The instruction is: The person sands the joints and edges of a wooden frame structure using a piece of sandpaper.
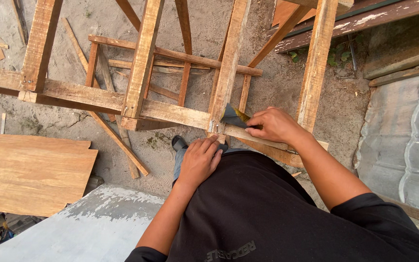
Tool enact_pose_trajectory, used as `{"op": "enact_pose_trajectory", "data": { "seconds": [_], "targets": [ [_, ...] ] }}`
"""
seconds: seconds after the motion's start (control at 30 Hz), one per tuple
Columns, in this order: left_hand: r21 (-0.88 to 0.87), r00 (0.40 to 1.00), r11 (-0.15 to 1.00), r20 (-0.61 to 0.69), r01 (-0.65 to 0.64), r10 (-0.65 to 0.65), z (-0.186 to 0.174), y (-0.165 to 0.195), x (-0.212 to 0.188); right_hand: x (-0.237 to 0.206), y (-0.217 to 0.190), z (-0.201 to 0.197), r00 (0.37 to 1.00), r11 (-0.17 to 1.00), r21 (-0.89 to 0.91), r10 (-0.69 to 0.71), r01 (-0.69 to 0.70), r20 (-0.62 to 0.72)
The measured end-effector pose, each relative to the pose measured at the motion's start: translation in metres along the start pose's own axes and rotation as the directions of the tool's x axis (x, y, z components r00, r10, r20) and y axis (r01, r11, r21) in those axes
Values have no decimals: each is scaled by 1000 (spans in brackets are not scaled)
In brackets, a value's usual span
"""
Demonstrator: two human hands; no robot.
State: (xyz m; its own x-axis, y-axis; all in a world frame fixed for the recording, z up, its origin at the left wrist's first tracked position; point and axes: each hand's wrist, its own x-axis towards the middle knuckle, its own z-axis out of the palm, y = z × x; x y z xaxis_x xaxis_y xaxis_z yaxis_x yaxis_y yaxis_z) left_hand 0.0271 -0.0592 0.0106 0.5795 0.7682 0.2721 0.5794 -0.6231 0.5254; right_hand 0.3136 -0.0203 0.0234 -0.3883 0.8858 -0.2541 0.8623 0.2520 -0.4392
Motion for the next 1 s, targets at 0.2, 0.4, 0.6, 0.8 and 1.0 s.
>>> {"op": "enact_pose_trajectory", "data": {
  "seconds": [0.2,0.4,0.6,0.8,1.0],
  "targets": [
    [7,999,1000,-34,-19,20,0,1,-1,1,-3,-1,957,957,31,289,-289,9],
    [19,1000,1000,17,15,-15,2,1,0,6,-9,-3,956,965,-54,262,-257,131],
    [17,1000,1000,12,20,-20,2,1,-1,10,-25,-12,998,1000,-18,5,-4,62],
    [17,1000,1000,-13,12,-12,2,3,-2,14,-33,-15,973,960,-179,225,-215,42],
    [17,1000,1000,18,23,-23,2,2,-2,13,-36,-11,988,996,-88,35,-22,150]
  ]
}}
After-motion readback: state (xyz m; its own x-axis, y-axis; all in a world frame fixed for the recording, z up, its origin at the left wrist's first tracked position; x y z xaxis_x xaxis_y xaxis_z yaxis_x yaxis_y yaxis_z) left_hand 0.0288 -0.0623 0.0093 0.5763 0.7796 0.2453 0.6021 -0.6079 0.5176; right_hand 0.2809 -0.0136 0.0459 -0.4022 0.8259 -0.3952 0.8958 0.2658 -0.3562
